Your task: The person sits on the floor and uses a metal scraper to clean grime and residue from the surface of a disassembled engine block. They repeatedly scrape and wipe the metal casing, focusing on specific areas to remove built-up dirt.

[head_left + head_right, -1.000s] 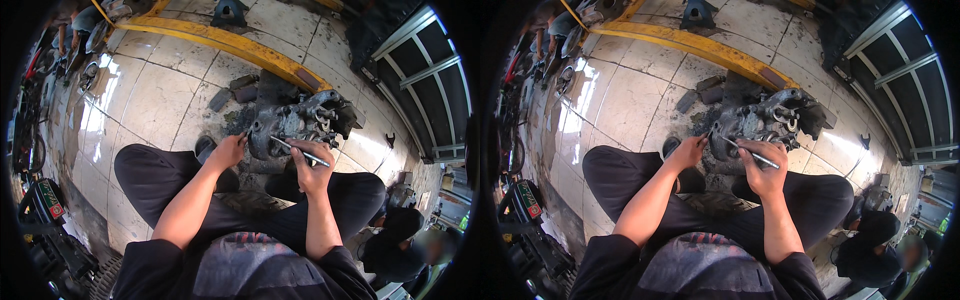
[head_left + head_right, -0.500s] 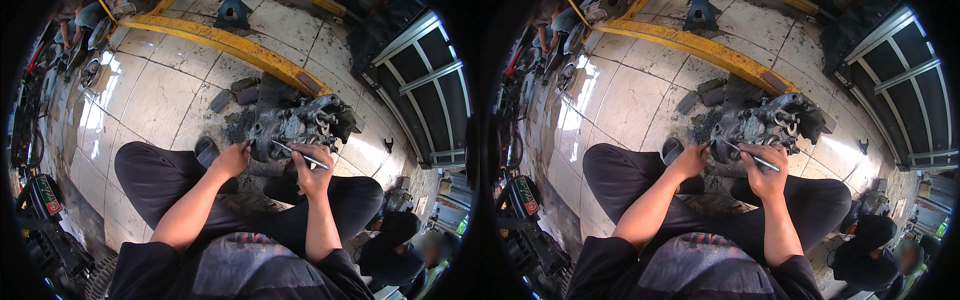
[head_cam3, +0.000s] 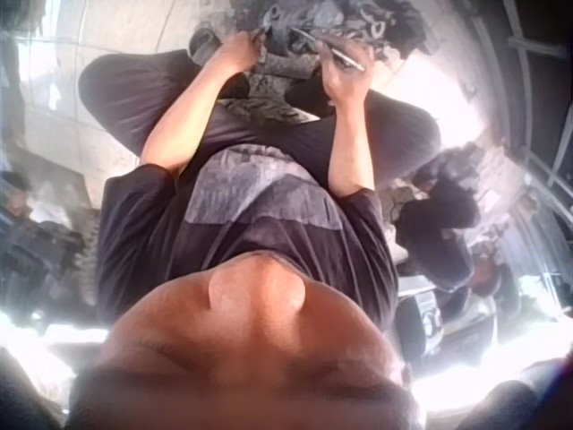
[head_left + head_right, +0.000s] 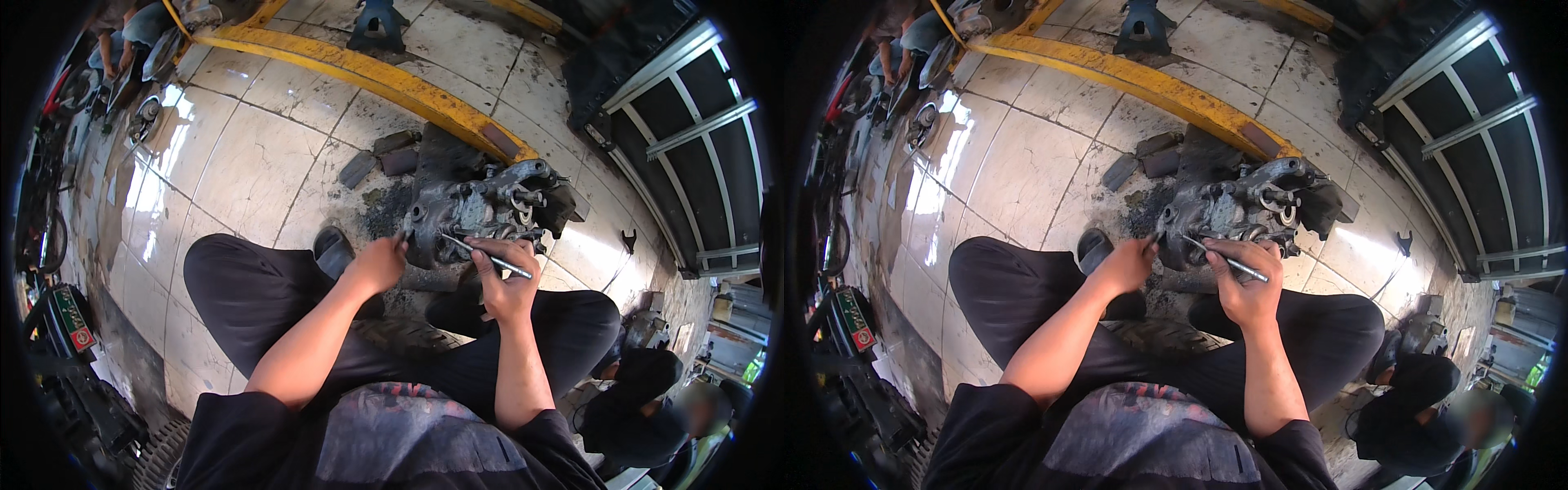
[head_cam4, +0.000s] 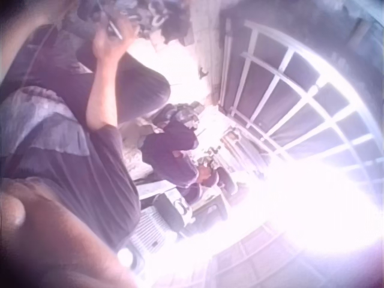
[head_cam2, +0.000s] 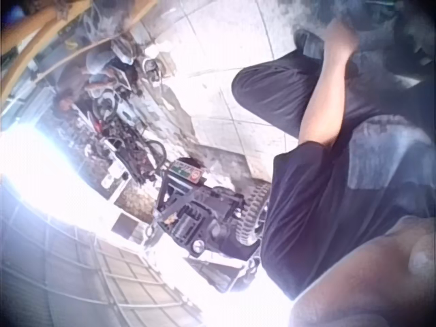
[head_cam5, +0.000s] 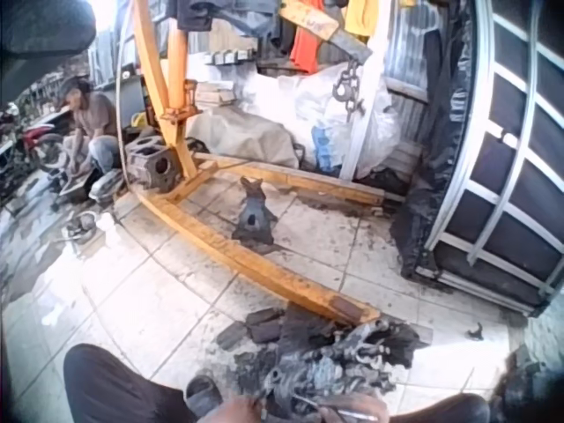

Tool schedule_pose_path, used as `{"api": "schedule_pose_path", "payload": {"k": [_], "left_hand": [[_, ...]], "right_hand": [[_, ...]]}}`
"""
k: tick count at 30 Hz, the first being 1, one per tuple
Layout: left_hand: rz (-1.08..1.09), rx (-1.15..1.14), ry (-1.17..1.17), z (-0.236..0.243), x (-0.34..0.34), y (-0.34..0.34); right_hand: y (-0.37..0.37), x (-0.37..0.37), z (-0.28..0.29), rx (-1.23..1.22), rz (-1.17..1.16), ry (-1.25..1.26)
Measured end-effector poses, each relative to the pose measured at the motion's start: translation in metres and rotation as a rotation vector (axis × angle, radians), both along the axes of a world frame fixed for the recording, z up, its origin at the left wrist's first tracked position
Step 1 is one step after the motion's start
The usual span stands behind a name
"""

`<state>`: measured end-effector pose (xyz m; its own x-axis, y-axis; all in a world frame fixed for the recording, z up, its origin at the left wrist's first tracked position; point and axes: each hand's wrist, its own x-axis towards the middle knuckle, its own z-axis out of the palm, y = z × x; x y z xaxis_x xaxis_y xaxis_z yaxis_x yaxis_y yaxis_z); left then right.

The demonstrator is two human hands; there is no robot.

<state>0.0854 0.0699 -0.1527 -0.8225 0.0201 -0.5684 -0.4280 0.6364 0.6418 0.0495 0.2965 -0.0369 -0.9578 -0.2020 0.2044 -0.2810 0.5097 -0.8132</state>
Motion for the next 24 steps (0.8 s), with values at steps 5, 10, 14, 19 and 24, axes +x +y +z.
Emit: {"api": "schedule_pose_path", "payload": {"k": [5,10,14,19,24], "left_hand": [[0.01,-0.03,-0.02,0.001,-0.001,0.0],[-0.072,-0.053,-0.025,0.037,0.005,0.01],[-0.045,-0.06,-0.041,0.03,0.001,0.006],[0.004,-0.031,0.025,0.04,0.007,0.023],[0.016,0.024,-0.009,0.032,0.004,0.021]], "right_hand": [[-0.008,0.0,0.008,-0.007,-0.015,-0.031],[0.001,0.002,-0.001,-0.065,-0.011,-0.018],[-0.004,0.001,0.002,-0.059,-0.03,-0.021],[0.0,0.0,-0.004,-0.072,-0.019,-0.004],[-0.003,0.001,-0.006,-0.109,-0.108,-0.022]]}}
